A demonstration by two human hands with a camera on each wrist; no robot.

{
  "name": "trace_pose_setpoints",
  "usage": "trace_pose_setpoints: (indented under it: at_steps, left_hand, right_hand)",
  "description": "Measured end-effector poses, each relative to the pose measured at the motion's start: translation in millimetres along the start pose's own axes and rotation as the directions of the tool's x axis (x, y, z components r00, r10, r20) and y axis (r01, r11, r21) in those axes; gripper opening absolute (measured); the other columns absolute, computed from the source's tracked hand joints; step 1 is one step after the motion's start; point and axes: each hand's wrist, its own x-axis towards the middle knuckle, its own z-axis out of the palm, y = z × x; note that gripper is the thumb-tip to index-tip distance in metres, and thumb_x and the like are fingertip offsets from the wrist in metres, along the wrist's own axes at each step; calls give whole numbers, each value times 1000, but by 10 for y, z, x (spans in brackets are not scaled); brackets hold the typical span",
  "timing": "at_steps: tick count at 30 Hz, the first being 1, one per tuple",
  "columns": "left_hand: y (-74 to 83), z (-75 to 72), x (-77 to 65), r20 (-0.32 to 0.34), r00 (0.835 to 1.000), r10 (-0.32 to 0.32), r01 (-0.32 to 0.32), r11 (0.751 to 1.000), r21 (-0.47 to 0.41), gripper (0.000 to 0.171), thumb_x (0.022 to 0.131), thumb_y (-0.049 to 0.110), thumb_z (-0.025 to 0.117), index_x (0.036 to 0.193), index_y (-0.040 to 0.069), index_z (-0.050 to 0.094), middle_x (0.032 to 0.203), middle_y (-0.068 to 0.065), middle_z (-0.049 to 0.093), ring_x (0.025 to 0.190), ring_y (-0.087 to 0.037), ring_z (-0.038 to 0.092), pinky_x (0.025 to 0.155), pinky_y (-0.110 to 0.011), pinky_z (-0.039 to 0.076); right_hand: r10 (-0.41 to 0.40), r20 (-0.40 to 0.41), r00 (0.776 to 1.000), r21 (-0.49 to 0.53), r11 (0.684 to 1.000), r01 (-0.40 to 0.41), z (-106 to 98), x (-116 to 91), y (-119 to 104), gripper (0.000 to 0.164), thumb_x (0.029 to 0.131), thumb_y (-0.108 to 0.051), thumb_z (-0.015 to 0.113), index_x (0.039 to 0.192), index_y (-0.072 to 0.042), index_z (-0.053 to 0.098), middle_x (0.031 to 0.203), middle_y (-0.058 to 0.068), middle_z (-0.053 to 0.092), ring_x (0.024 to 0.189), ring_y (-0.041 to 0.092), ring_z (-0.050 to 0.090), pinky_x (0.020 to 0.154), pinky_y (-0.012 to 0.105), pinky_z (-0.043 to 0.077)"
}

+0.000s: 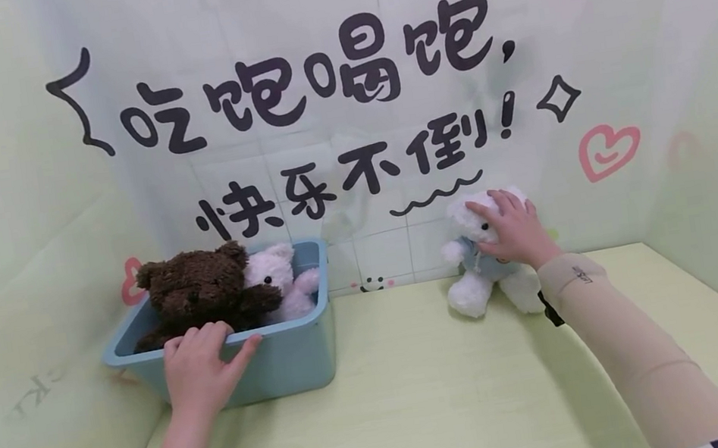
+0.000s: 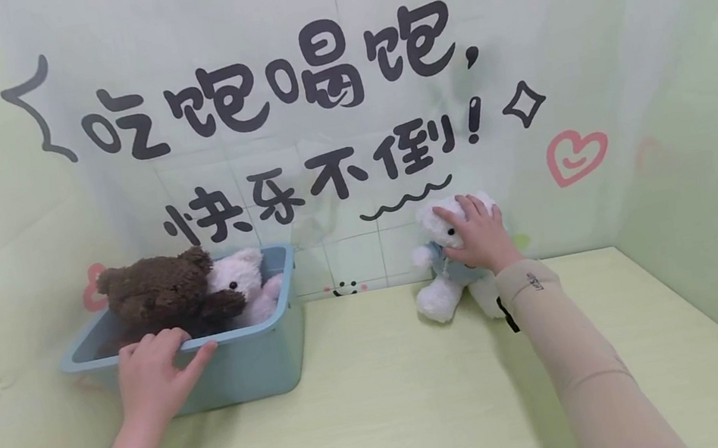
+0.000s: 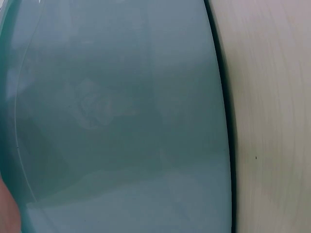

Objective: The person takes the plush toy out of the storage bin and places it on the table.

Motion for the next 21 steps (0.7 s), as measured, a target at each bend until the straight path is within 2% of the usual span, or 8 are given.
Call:
trace_pose_setpoints:
  at_steps: [10,21]
  left_hand:
    - [-12,-25,-1,0,1000,5,-5,1000,-3,42,70,54,62,72,13,53,56,3,44,54,-19,42,66,-43,29]
    - [-25,-65,-13,6,1000,7,-7,1000,-17,42,70,54,62,72,13,53,56,1,46,55,-20,43,66,-43,29]
  right_hand:
    - [-3,-23,1000,-12,1000,3,-62,-44,-15,70,70,-45,65,132,-30,36,135,19,26,122,37,23,85,63,19]
    - [18,-42,999,2,1000,-18,-218,-59,-35,67,72,-45,64,130,-26,39,136,18,24,122,37,23,86,64,18]
